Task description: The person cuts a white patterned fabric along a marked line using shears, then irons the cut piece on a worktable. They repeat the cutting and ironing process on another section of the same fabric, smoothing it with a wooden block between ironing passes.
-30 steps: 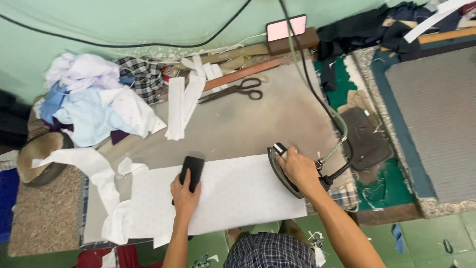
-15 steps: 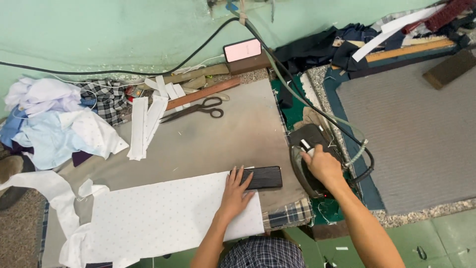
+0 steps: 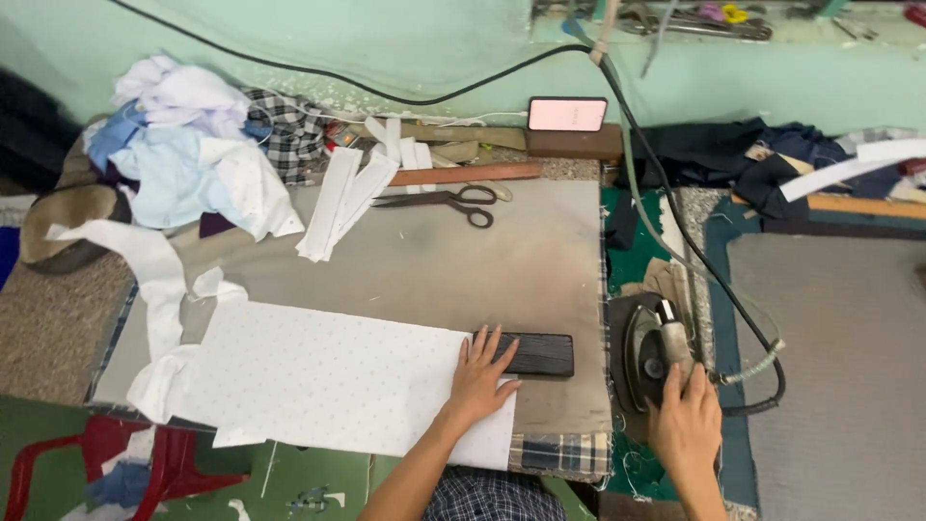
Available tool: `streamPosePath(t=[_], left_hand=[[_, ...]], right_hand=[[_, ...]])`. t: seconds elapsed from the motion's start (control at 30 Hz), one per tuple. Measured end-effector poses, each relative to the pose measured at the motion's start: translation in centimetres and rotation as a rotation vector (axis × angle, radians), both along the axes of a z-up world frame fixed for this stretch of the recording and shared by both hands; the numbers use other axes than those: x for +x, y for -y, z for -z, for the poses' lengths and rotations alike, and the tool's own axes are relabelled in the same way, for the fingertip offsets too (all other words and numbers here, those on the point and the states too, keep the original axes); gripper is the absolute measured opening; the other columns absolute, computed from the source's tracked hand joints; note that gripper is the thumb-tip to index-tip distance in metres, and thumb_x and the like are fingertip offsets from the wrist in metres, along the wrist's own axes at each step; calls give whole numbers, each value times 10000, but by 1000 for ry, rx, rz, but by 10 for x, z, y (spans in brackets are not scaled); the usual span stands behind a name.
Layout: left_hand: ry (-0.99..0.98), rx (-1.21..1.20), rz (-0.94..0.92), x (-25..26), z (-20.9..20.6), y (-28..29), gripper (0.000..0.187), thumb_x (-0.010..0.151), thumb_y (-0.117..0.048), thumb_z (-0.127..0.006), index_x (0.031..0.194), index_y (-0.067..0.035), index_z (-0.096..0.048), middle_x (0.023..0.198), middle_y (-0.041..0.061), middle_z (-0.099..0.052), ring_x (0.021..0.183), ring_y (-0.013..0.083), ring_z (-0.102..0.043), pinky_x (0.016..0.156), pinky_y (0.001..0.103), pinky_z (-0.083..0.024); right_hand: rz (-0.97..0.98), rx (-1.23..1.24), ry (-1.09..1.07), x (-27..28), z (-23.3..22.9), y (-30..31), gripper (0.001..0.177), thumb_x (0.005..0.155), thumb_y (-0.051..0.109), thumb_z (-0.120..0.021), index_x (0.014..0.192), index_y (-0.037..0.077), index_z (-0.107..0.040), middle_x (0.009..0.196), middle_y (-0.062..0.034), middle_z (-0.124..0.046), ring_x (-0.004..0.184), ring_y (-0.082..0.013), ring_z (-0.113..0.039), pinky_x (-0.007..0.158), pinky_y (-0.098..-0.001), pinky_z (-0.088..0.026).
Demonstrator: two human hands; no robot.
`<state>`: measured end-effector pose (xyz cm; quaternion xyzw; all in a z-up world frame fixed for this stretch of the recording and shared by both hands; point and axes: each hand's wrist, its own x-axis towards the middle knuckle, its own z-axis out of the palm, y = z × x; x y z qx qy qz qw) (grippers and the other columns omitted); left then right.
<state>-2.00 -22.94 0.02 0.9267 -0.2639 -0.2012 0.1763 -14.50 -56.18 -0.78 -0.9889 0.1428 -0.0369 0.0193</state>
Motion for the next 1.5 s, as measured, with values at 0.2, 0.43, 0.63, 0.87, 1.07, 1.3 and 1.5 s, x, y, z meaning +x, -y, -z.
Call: streamPosePath(t=[0.2, 0.43, 0.63, 0.87, 1.07, 1.3, 1.5], left_hand=[[47, 64, 41, 54, -3, 10, 868, 949, -662, -448, 1646, -254, -130, 1724, 102, 16, 1574, 341, 94, 1237, 565, 9], [-64, -592, -178, 35, -34, -37, 697, 1020, -487, -442, 1595, -120, -300, 1686, 163, -218, 1582, 344, -114, 1270, 502, -90], [60, -294, -158, -3, -5, -129, 705, 1043, -507, -341, 1611, -100, -243, 1687, 208, -170, 1583, 346, -77, 1266, 517, -21], [219, -158, -238, 0, 28, -255, 694, 1071, -511, -295, 1600, -63, -268, 1685, 185, -180, 1574, 331, -106, 1268, 517, -16], [671, -260, -383, 35, 58, -377, 411, 1055, -334, -558, 1255, -1, -694, 1375, 211, -637, 1298, 400, -569, 1148, 515, -380], [788, -75, -722, 158, 72, -515, 370, 972, -66, -537, 1325, -1, -625, 1084, 157, -699, 1006, 342, -627, 979, 461, -465], [162, 59, -519, 241, 59, -540, 382, 906, -1, -442, 1156, -170, -677, 1013, 99, -741, 868, 340, -689, 677, 452, -506]], right_hand=[[7, -565, 253, 0, 14, -23, 430, 1075, 215, -470, 1456, 214, -668, 1503, -229, -616, 1263, -364, -657, 1036, -423, -548], [-249, -291, 205, 44, 36, -84, 684, 874, 553, -585, 1435, 162, -591, 1509, -99, -608, 1461, -295, -551, 1147, -407, -488], [-363, -75, 165, 111, 67, -126, 741, 991, 593, -385, 1520, 100, -544, 1593, -109, -549, 1531, -306, -461, 1198, -499, -395], [38, 92, -347, 196, 55, -166, 843, 1031, 697, -154, 1614, 111, -323, 1714, -126, -237, 1599, -348, -119, 1228, -582, -142], [-332, -125, 524, 149, 80, -291, 549, 1060, 451, -535, 1377, 48, -731, 1509, -271, -677, 1448, -448, -610, 1088, -549, -536], [-238, -133, 457, 111, 95, -383, 552, 992, 472, -566, 1342, 72, -714, 1511, -267, -659, 1450, -424, -600, 1109, -509, -523], [-81, -106, 328, 75, 87, -385, 547, 1041, 449, -518, 1397, 68, -685, 1585, -273, -596, 1538, -432, -510, 1101, -578, -491]])
